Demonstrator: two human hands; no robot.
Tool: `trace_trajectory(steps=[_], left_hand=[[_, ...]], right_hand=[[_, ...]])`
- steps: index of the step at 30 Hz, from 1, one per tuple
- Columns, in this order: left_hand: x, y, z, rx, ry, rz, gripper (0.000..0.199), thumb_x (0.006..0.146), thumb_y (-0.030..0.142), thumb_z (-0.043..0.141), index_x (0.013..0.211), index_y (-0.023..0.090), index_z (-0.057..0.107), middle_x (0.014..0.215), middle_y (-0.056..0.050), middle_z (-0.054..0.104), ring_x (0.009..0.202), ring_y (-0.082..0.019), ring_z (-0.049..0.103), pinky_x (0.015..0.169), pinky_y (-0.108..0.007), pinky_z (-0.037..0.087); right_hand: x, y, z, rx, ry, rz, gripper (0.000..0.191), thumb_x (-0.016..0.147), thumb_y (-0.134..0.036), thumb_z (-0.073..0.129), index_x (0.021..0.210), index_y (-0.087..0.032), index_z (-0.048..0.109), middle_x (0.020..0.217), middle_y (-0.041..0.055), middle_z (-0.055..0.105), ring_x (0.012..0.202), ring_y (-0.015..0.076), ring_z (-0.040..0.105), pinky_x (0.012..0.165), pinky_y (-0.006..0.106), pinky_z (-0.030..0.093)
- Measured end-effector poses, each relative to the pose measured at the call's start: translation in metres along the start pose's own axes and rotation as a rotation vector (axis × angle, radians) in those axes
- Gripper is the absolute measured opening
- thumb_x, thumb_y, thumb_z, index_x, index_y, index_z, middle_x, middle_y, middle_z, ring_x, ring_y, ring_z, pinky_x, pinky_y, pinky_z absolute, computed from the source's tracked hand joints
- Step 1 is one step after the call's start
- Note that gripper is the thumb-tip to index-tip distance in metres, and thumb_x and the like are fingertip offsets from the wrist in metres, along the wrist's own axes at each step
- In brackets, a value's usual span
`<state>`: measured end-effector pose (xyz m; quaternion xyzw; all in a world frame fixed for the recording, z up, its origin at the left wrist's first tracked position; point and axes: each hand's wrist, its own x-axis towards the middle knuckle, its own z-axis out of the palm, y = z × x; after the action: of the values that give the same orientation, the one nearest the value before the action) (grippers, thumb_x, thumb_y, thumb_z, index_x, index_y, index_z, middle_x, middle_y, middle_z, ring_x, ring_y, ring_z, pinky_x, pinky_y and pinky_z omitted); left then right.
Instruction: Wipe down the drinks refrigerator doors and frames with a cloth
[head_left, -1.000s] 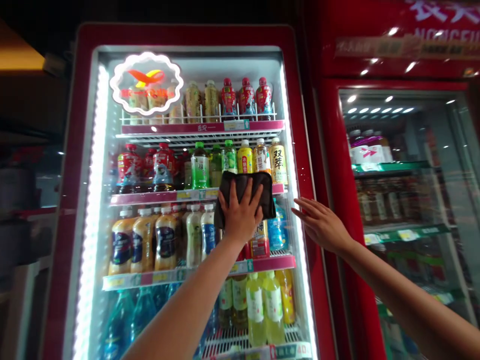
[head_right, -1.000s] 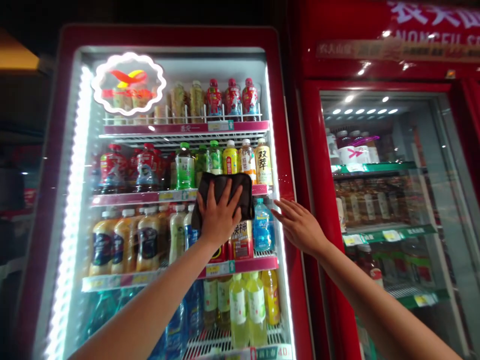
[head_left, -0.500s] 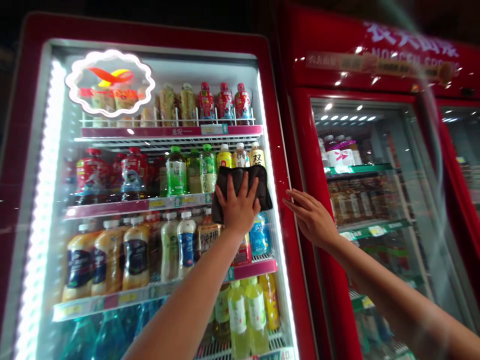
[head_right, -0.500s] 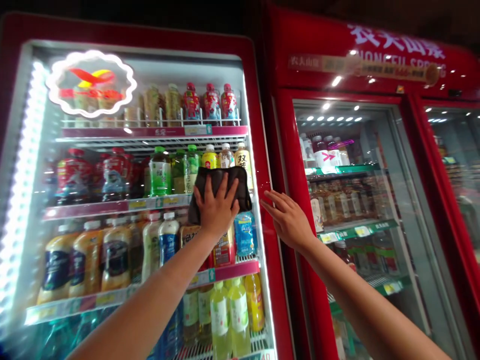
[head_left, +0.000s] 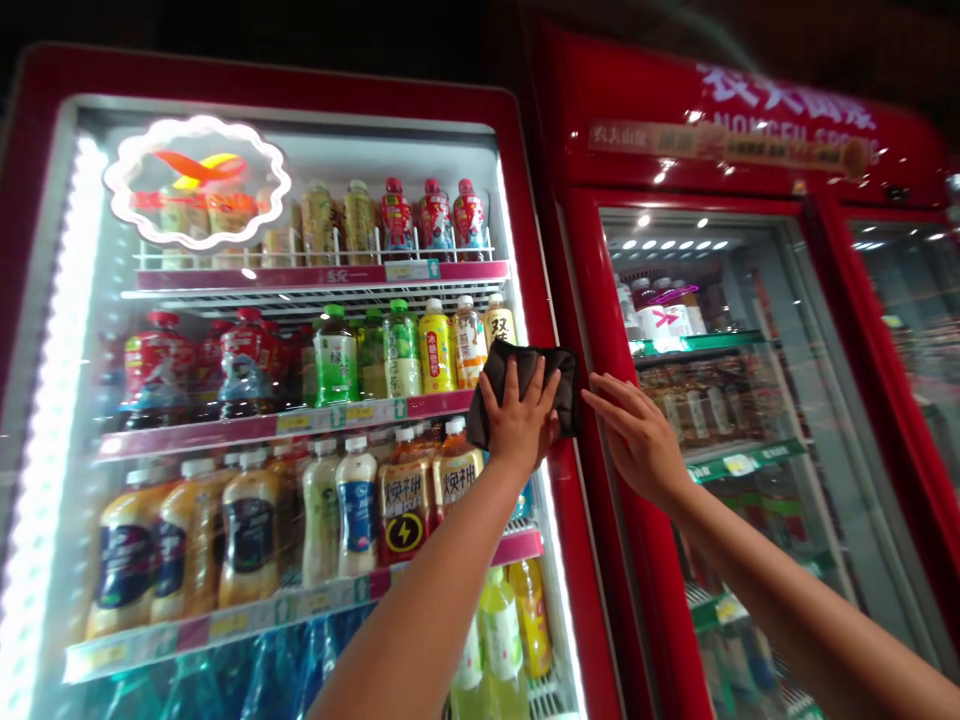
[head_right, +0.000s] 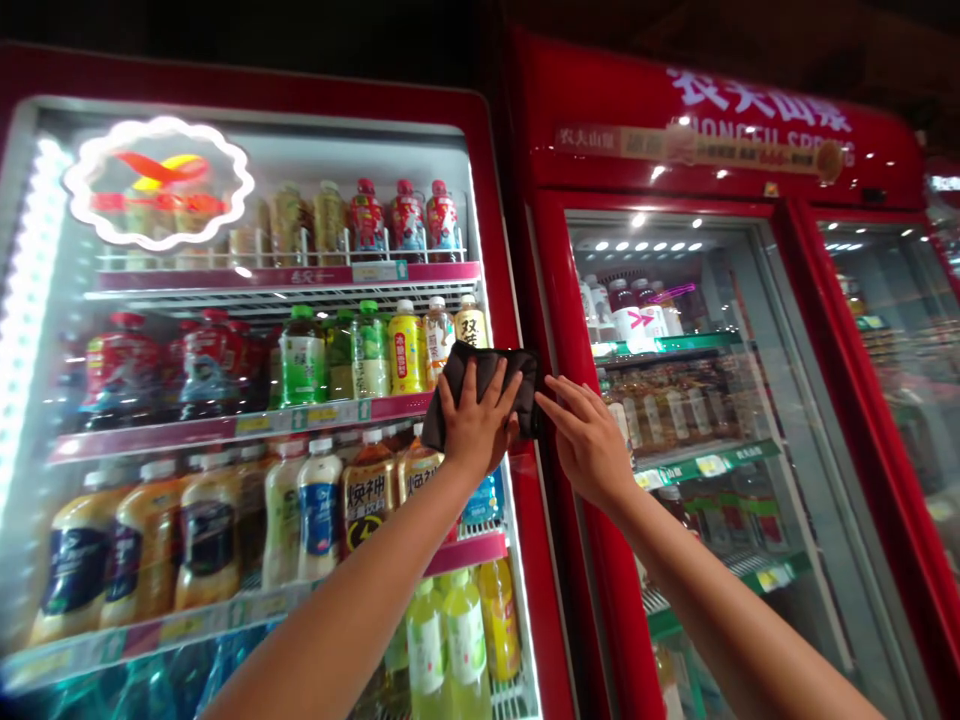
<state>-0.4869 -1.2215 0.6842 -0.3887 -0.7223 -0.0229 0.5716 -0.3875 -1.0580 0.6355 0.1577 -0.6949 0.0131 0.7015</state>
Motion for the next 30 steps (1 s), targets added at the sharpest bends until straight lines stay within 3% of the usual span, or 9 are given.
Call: trace_trajectory(steps=[6,12,14,17,21,23,26,28,30], left_hand=[[-0.031,0.018,0.011,0.023,-0.028,0.076,0.065,0.097,0.048,0.044,0.159,0.038,0.024,0.17,0.006,0.016,0.157,-0.039,0.007,0.119,-0.079,0.008],[0.042,0.013,0.003,0.017,0.043,-0.077,0.064,0.098,0.048,0.045,0.158,0.035,0.029,0.169,0.003,0.023,0.156,-0.042,0.01,0.116,-0.082,0.005],[0.052,0.015,0.004,0.018,0.057,-0.083,0.065,0.098,0.048,0.047,0.159,0.034,0.029,0.169,0.002,0.022,0.156,-0.042,0.009,0.116,-0.082,0.004],[0.02,0.025,0.014,0.028,0.053,-0.025,0.067,0.098,0.048,0.047,0.159,0.032,0.028,0.17,0.0,0.02,0.156,-0.042,0.008,0.118,-0.081,0.005],[-0.075,0.046,0.031,0.056,0.031,0.173,0.064,0.1,0.05,0.039,0.159,0.028,0.03,0.169,-0.005,0.023,0.155,-0.042,0.012,0.119,-0.078,0.001],[-0.109,0.052,0.036,0.052,-0.001,0.289,0.06,0.1,0.052,0.039,0.156,0.031,0.037,0.168,-0.001,0.028,0.155,-0.038,0.017,0.123,-0.074,0.0],[-0.107,0.043,0.031,0.033,-0.051,0.379,0.058,0.099,0.054,0.042,0.154,0.039,0.038,0.167,0.006,0.03,0.155,-0.035,0.02,0.125,-0.07,0.005],[-0.081,0.024,0.021,0.031,-0.056,0.303,0.06,0.098,0.056,0.043,0.156,0.042,0.033,0.168,0.008,0.026,0.156,-0.035,0.017,0.124,-0.071,0.007],[-0.056,0.003,0.01,0.048,-0.021,0.131,0.066,0.099,0.053,0.044,0.159,0.037,0.025,0.169,0.003,0.021,0.156,-0.04,0.013,0.12,-0.078,0.005]], right_hand=[[-0.006,-0.005,-0.009,0.032,0.028,0.024,0.046,0.099,-0.015,0.042,0.139,-0.03,0.061,0.145,0.0097,0.059,0.136,0.0277,0.053,0.11,0.055,0.047],[0.004,-0.003,-0.01,0.033,0.056,0.059,0.044,0.1,-0.018,0.042,0.139,-0.032,0.06,0.144,0.0089,0.06,0.135,0.0276,0.055,0.108,0.055,0.049],[0.002,-0.002,-0.013,0.043,0.065,0.067,0.045,0.1,-0.017,0.042,0.139,-0.032,0.06,0.144,0.0086,0.06,0.135,0.0271,0.054,0.108,0.054,0.048],[-0.009,-0.004,-0.02,0.058,0.082,0.08,0.045,0.1,-0.016,0.044,0.138,-0.033,0.06,0.143,0.0089,0.06,0.135,0.0264,0.054,0.108,0.053,0.048],[-0.026,-0.009,-0.026,0.06,0.054,0.11,0.043,0.099,-0.015,0.046,0.136,-0.031,0.062,0.141,0.0096,0.061,0.134,0.0266,0.055,0.107,0.052,0.048],[-0.029,-0.013,-0.025,0.056,0.03,0.112,0.042,0.099,-0.015,0.047,0.135,-0.03,0.063,0.141,0.0103,0.062,0.132,0.027,0.056,0.107,0.052,0.048],[-0.025,-0.019,-0.022,0.055,0.02,0.093,0.042,0.098,-0.015,0.048,0.135,-0.029,0.063,0.14,0.0102,0.062,0.131,0.0274,0.057,0.106,0.052,0.049],[-0.021,-0.025,-0.019,0.058,0.01,0.069,0.043,0.098,-0.015,0.048,0.136,-0.03,0.062,0.141,0.0101,0.062,0.132,0.0276,0.056,0.106,0.053,0.049],[-0.019,-0.03,-0.017,0.058,-0.011,0.04,0.046,0.097,-0.013,0.048,0.138,-0.03,0.06,0.142,0.0103,0.061,0.133,0.0279,0.056,0.107,0.054,0.048]])
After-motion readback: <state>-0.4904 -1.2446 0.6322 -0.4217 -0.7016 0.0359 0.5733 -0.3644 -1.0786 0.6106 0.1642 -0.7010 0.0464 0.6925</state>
